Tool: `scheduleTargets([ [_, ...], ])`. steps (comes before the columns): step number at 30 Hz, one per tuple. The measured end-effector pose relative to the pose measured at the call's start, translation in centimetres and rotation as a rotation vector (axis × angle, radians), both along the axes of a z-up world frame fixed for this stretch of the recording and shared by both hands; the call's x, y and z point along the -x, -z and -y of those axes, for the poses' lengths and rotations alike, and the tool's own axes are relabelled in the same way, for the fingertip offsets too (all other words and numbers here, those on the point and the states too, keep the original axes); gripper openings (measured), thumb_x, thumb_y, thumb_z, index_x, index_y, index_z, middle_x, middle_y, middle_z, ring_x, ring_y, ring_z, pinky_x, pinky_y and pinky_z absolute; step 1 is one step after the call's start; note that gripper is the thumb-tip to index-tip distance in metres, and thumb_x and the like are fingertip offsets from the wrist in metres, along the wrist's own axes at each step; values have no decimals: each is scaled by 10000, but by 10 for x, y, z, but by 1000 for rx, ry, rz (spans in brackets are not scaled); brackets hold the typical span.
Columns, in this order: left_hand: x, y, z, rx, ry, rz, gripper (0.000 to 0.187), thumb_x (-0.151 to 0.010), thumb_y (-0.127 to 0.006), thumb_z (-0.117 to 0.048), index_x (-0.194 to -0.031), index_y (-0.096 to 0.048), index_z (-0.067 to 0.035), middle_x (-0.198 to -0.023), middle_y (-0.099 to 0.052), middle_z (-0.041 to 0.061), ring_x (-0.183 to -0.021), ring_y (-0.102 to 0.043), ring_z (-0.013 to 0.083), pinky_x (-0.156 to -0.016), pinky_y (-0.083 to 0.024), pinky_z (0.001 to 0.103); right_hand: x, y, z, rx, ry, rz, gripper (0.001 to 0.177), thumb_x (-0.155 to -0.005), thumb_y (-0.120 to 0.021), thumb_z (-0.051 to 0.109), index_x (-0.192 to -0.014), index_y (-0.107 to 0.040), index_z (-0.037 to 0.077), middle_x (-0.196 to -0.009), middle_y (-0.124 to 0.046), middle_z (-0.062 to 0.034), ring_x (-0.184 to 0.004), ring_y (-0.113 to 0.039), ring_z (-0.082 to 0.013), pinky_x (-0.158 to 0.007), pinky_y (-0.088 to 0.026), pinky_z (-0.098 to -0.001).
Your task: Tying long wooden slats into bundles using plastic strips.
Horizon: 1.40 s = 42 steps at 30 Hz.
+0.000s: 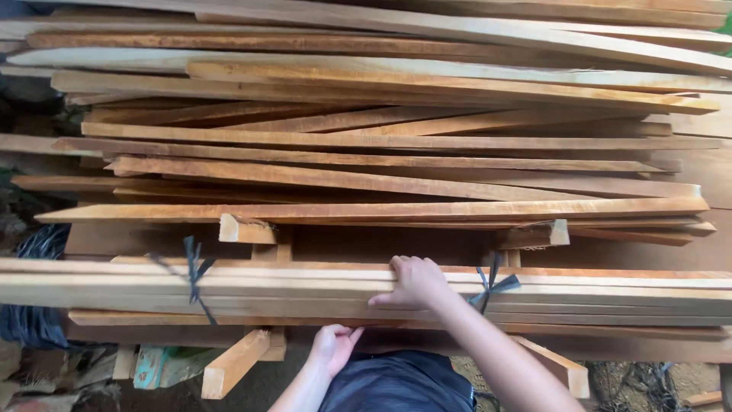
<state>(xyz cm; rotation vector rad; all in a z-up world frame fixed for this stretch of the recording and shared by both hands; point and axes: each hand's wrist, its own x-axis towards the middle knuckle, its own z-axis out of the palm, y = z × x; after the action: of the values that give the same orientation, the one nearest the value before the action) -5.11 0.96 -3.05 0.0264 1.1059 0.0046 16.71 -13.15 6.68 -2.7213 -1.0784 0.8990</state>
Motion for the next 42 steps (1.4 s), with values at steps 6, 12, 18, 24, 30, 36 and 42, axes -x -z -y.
scheduleTargets([
  [6,37,76,-12,-12,185,-105,475,-954,-394,154,-1416,-463,69,-1351,-534,291,-1211,-552,422,-1120,-480,534,75,-13,33,-132,5,198,804,-584,-873,674,-1066,-575,103,-1034,-593,-91,-958,-569,-298,-881,-411,-444],
  [12,19,30,-20,-516,1079,94,432,-946,-432,-60,-1356,-569,-69,-1320,-613,162,-1160,-612,354,-1053,-510,456,96,-16,39,-255,55,312,741,-584,-854,631,-1079,-626,129,-996,-630,-72,-932,-620,-291,-919,-440,-429],
  [18,1,-23,1,-1133,2159,393,416,-936,-484,-315,-1282,-699,-232,-1282,-712,9,-1099,-686,274,-971,-547,362,95,-13,40,-287,23,414,793,-570,-835,718,-1030,-613,111,-985,-625,-66,-899,-607,-265,-855,-444,-392],
  [24,-60,-143,21,-882,2010,797,278,-994,-572,-311,-1070,-786,-152,-1020,-781,-28,-857,-681,107,-834,-558,252,101,-21,43,-479,45,449,477,-766,-615,327,-1195,-630,118,-1202,-683,-31,-1060,-621,-225,-954,-430,-363],
  [30,-144,-141,53,-635,1467,877,276,-998,-619,-255,-1122,-719,-30,-990,-747,93,-893,-733,191,-842,-634,348,143,-61,96,-1205,742,249,158,-855,-654,-30,-998,-691,25,-999,-718,-82,-840,-676,-205,-763,-547,-277],
  [36,-212,-88,129,-971,1857,668,616,-956,-506,-506,-1389,-619,-82,-1424,-643,89,-1323,-597,231,-1119,-463,374,186,57,189,-1104,1821,-564,412,-1012,-560,265,-1254,-699,-38,-952,-759,-204,-829,-685,-211,-730,-500,-285],
  [42,-229,-47,204,-618,2190,583,799,-924,-399,-638,-1548,-461,-142,-1648,-404,29,-1514,-380,218,-1260,-226,391,125,-22,175,-1383,2095,-957,663,-966,-496,356,-1501,-483,-35,-1443,-577,-271,-1188,-557,-320,-1080,-395,-443],
])
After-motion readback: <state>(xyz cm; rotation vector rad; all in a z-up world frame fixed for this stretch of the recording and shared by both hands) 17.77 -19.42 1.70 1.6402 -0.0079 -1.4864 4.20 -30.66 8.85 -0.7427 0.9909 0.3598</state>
